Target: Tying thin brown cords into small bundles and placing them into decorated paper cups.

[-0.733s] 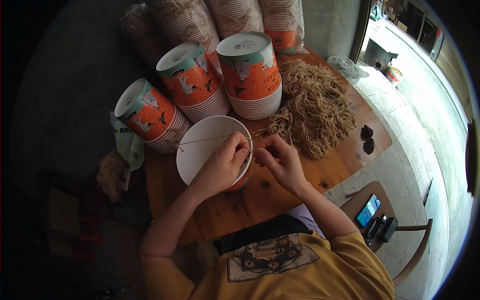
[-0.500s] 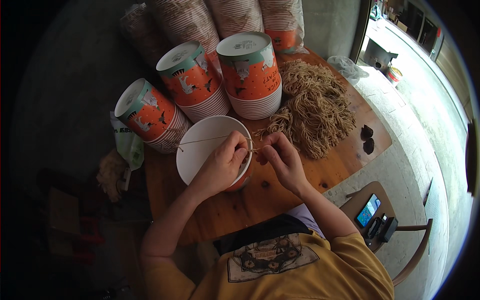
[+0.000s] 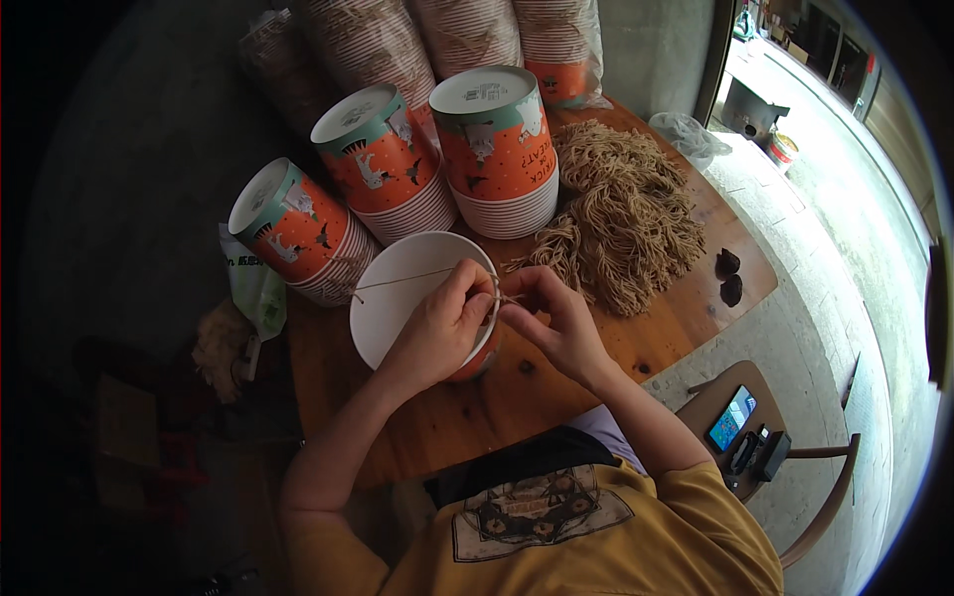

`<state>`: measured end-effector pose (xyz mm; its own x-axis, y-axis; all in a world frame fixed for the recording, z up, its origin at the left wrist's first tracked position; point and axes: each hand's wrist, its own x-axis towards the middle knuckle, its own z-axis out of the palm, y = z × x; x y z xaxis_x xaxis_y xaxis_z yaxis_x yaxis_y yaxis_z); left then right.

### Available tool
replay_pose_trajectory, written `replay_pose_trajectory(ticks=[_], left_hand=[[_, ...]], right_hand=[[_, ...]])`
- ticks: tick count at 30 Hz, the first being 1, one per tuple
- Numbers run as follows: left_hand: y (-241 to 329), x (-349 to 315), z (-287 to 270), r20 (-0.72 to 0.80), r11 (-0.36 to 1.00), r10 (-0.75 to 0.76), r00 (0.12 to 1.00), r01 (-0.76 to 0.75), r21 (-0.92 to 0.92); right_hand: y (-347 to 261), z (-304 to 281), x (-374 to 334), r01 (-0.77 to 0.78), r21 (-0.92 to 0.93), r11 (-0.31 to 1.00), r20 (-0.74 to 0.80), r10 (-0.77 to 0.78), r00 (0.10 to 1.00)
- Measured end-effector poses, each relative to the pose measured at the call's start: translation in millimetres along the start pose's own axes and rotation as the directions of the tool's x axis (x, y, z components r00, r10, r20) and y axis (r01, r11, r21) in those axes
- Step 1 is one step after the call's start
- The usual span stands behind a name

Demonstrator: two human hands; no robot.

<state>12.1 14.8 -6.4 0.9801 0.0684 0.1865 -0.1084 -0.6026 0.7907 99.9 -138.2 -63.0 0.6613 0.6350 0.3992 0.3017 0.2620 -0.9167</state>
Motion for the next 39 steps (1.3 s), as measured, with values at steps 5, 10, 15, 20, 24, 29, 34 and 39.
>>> replay_pose_trajectory(ticks=[5,10,15,20,24,29,34,39], left_hand=[[6.7,-1.5,-0.3,-0.028,0.992,0.048,0.998,-0.044,0.116],[8.2,-3.3,1.4,-0.046,0.974,0.088,0.995,-0.076,0.214],[8.5,-2.5,1.1,-0.05,0.98,0.034,0.998,-0.023,0.2],[3.9,-3.1,-0.2,-0.029,0.999,-0.004,1.0,0.005,0.04],[12.9,-3.8,2.9,-0.037,0.994,0.09,0.995,-0.087,0.064],[14.9,-3.4,0.2,-0.054,0.99,0.065,0.996,-0.057,0.129],[11.2,-8.0,2.3,-0.052,0.983,-0.032,0.998,0.022,-0.18],[10.4,-8.6,2.5,-0.005,0.977,-0.03,1.0,0.028,-0.212]], right_hand=[[-15.2,-2.0,2.9,-0.055,-0.22,0.974,0.007,0.058,0.998],[-16.7,-3.5,2.5,0.181,-0.442,0.878,0.026,-0.189,0.982],[-14.1,-10.6,5.0,0.32,-0.611,0.724,0.087,-0.34,0.936],[-17.8,-16.8,7.1,0.345,-0.558,0.755,0.169,-0.303,0.938],[-26.2,-15.5,8.6,0.308,-0.547,0.778,0.162,-0.262,0.951],[-35.2,-13.6,10.9,0.33,-0.507,0.796,0.176,-0.28,0.944],[-44.5,-9.4,9.8,0.297,-0.485,0.823,0.134,-0.266,0.955],[-49.1,-17.4,2.6,0.11,-0.339,0.934,0.121,-0.073,0.99]])
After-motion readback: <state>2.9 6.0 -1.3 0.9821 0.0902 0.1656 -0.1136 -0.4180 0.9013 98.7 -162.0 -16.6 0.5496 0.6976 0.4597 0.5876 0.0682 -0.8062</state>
